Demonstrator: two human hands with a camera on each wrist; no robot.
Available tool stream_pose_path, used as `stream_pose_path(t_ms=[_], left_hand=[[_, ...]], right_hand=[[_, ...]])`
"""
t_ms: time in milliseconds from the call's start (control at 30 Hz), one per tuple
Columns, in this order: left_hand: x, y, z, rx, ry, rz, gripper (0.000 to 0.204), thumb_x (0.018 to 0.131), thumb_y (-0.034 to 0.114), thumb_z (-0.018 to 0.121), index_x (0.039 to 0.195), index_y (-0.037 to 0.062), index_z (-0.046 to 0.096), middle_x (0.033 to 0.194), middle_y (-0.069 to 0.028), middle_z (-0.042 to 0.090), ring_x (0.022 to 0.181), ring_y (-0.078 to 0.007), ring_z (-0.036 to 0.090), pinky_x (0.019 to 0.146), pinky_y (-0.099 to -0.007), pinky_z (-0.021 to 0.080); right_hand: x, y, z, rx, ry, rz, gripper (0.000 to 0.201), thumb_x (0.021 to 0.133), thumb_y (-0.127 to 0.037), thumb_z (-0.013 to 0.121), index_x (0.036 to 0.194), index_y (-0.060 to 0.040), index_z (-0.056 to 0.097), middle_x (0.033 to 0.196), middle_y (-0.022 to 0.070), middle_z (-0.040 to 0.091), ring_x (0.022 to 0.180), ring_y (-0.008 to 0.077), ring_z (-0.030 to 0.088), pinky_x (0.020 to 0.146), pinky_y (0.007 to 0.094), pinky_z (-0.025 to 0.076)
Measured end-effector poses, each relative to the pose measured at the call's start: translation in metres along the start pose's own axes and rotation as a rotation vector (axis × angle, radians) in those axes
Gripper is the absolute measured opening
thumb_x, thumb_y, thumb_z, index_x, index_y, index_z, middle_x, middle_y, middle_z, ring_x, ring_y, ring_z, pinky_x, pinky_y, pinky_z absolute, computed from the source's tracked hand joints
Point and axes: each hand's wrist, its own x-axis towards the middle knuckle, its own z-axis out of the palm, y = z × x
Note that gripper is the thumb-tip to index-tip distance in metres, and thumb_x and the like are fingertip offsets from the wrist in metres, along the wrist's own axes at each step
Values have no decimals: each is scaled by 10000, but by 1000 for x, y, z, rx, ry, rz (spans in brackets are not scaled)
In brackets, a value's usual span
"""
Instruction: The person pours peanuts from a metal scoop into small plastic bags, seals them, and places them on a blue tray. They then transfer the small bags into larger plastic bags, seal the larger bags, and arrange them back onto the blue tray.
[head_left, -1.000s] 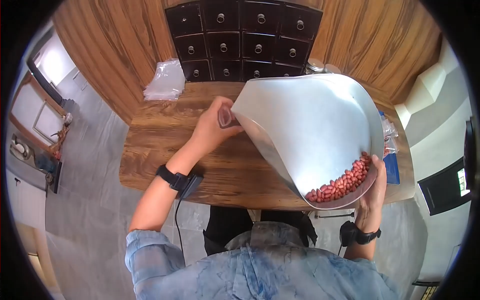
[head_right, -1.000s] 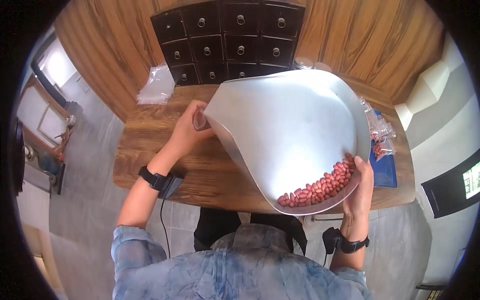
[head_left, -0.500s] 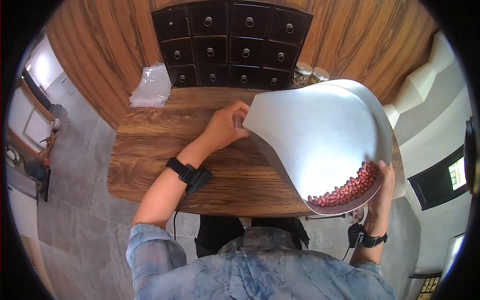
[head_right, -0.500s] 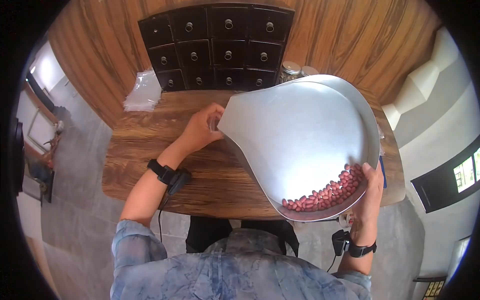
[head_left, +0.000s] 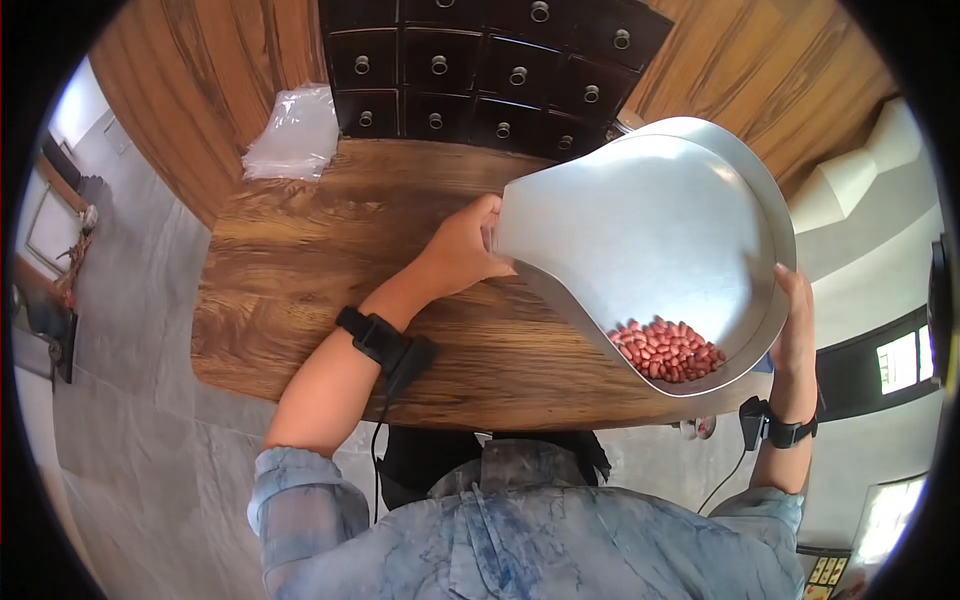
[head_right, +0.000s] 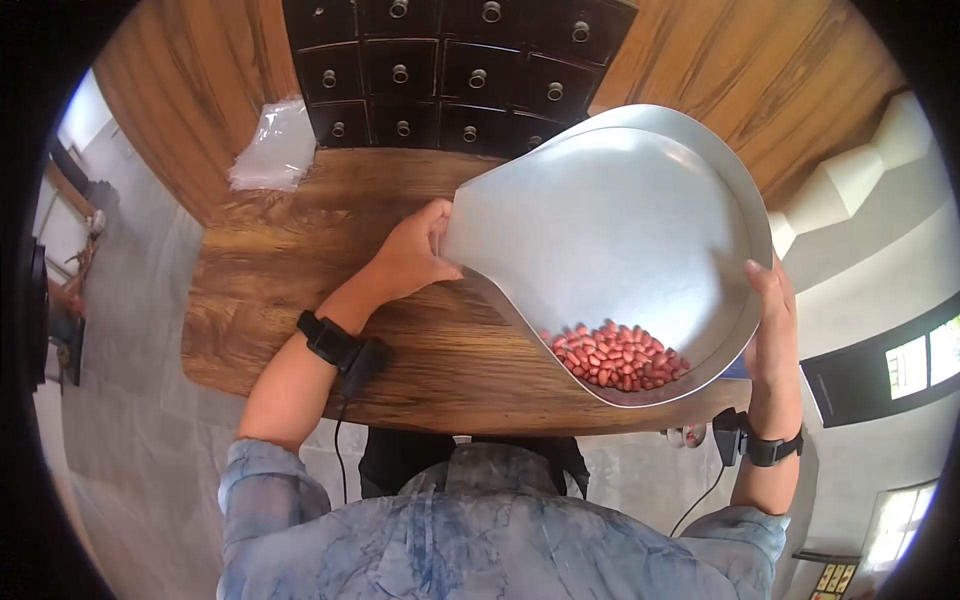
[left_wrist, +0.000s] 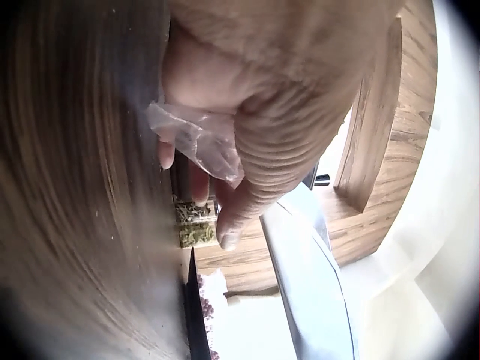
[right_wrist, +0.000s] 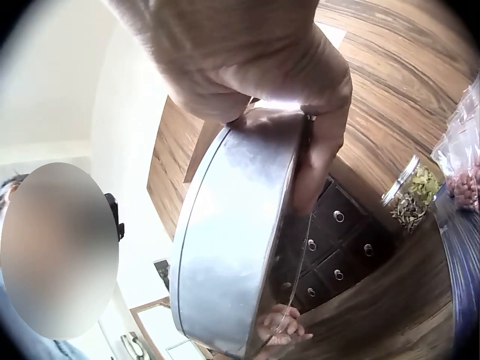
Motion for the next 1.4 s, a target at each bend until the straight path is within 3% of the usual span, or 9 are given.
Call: stream_pose_path(t_ms=[67, 167, 267, 367, 467, 767, 967, 1400], left_hand=[[-1, -3, -3, 26, 34, 43, 576, 606, 54, 795, 1117, 25, 530, 946, -73, 631, 833, -151, 586, 743, -286, 477], [-2, 3, -8, 55, 38, -36, 588, 595, 54, 807, 1112, 22, 531, 970, -84, 636, 855, -167, 593, 761, -300, 481], [-2, 2, -9, 52, 90, 14, 539, 606, -2, 753, 1097, 32, 534, 933, -43, 614, 768, -114, 536, 707, -268, 458], [0, -6, -8, 39, 100, 30, 564, 614, 11, 765, 1120, 31, 516, 973, -65, 632, 794, -123, 555, 722, -277, 466], [0, -15, -3, 66, 184, 161, 631, 625, 31, 780, 1173, 28, 467, 1025, -95, 645, 842, -144, 589, 751, -288, 478], [2, -11, -4, -55, 64, -25, 757, 599, 133, 838, 1215, 22, 412, 1055, -167, 634, 989, -258, 622, 836, -339, 486], [4, -19, -1, -20, 114, 23, 798, 590, 180, 848, 1230, 11, 404, 1122, -179, 604, 1086, -289, 570, 902, -370, 451], [-2, -12, 4, -89, 176, 29, 758, 627, 144, 839, 1221, 21, 386, 1114, -209, 616, 1072, -307, 587, 903, -373, 462]], right_hand=[[6, -2, 1, -17, -10, -7, 529, 878, -284, 506, 1303, 28, 456, 1229, 98, 526, 1130, 193, 473, 963, 303, 353], [14, -7, 5, -46, -8, -18, 513, 878, -282, 507, 1286, 27, 472, 1203, 98, 539, 1107, 188, 484, 947, 298, 363], [23, -10, 5, -69, -6, -36, 503, 877, -282, 510, 1273, 26, 484, 1180, 96, 549, 1085, 185, 494, 932, 296, 371], [29, -15, 6, -78, -8, -35, 504, 869, -291, 518, 1259, 27, 493, 1162, 96, 553, 1066, 182, 500, 913, 298, 380], [35, -23, 10, -122, -22, -50, 509, 858, -308, 525, 1240, 27, 505, 1138, 96, 559, 1046, 179, 505, 893, 298, 390], [70, -53, 7, -294, -142, -85, 526, 859, -332, 509, 1241, 29, 513, 1140, 93, 568, 1054, 171, 500, 914, 287, 372], [81, -61, 11, -315, -177, -99, 525, 867, -325, 500, 1261, 22, 504, 1163, 77, 558, 1070, 163, 489, 928, 283, 361], [87, -90, 21, -418, -247, -183, 452, 876, -273, 503, 1207, 33, 542, 1097, 67, 575, 1018, 147, 493, 909, 263, 364]])
